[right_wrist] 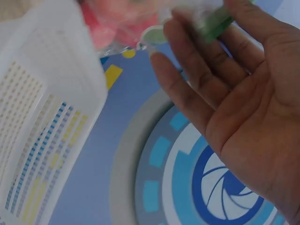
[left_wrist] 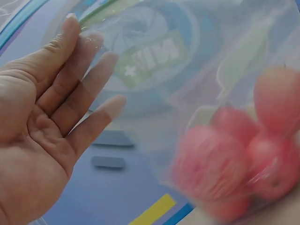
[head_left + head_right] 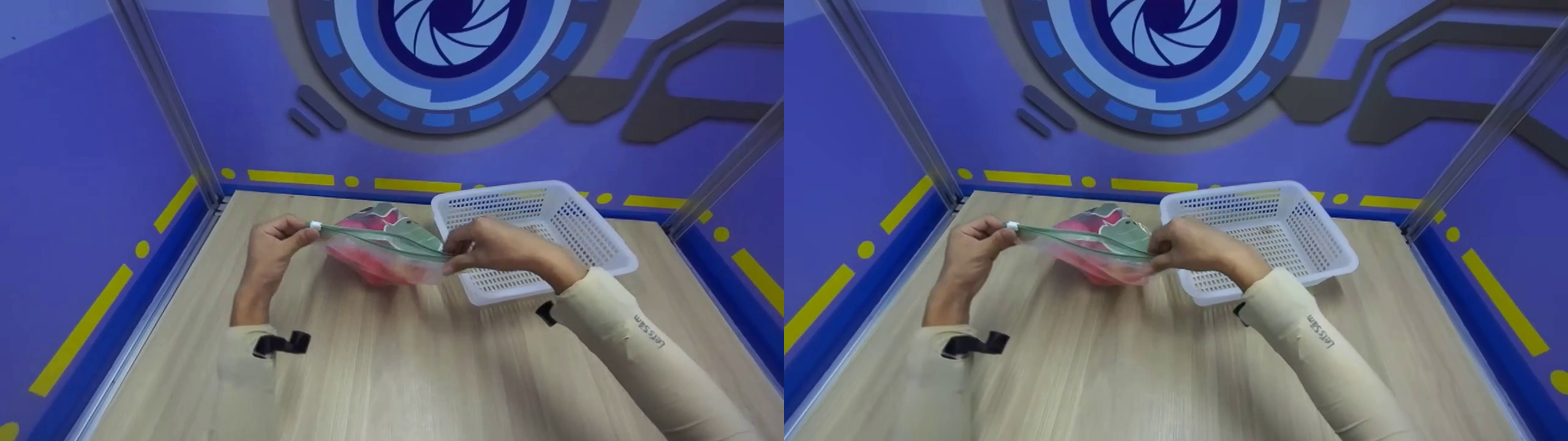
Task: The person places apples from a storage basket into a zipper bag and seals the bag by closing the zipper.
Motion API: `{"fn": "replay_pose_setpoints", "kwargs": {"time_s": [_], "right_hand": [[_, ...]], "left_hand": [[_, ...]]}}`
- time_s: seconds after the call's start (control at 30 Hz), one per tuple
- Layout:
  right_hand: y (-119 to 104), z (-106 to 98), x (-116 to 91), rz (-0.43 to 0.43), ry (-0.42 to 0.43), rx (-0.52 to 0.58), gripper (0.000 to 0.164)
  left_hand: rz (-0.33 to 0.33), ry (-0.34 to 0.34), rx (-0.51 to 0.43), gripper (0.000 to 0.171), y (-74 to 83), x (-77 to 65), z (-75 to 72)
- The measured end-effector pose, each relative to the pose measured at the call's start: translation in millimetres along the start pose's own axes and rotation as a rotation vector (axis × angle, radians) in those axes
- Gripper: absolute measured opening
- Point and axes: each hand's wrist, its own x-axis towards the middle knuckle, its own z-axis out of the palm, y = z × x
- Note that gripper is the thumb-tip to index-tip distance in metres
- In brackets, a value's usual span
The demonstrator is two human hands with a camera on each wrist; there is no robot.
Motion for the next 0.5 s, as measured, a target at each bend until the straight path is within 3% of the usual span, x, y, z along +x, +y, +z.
{"fn": "replay_pose_setpoints", "kwargs": {"time_s": [0.1,0.3,0.5], "right_hand": [[-15.5,10.0,9.9,-0.056,0.11,-0.016,0.03],[-46.9,32.8,35.3,-0.324,0.367,-0.018,0.03],[-69.2,50.6,57.2,-0.448,0.402,0.048,0.029]], "left_hand": [[0.042,-0.027,0.011,0.008,-1.8,-9.9,10.7],[0.124,-0.095,0.071,0.003,1.8,-20.3,24.9],[0.184,-0.156,0.078,0.012,0.8,-28.2,27.0]]}}
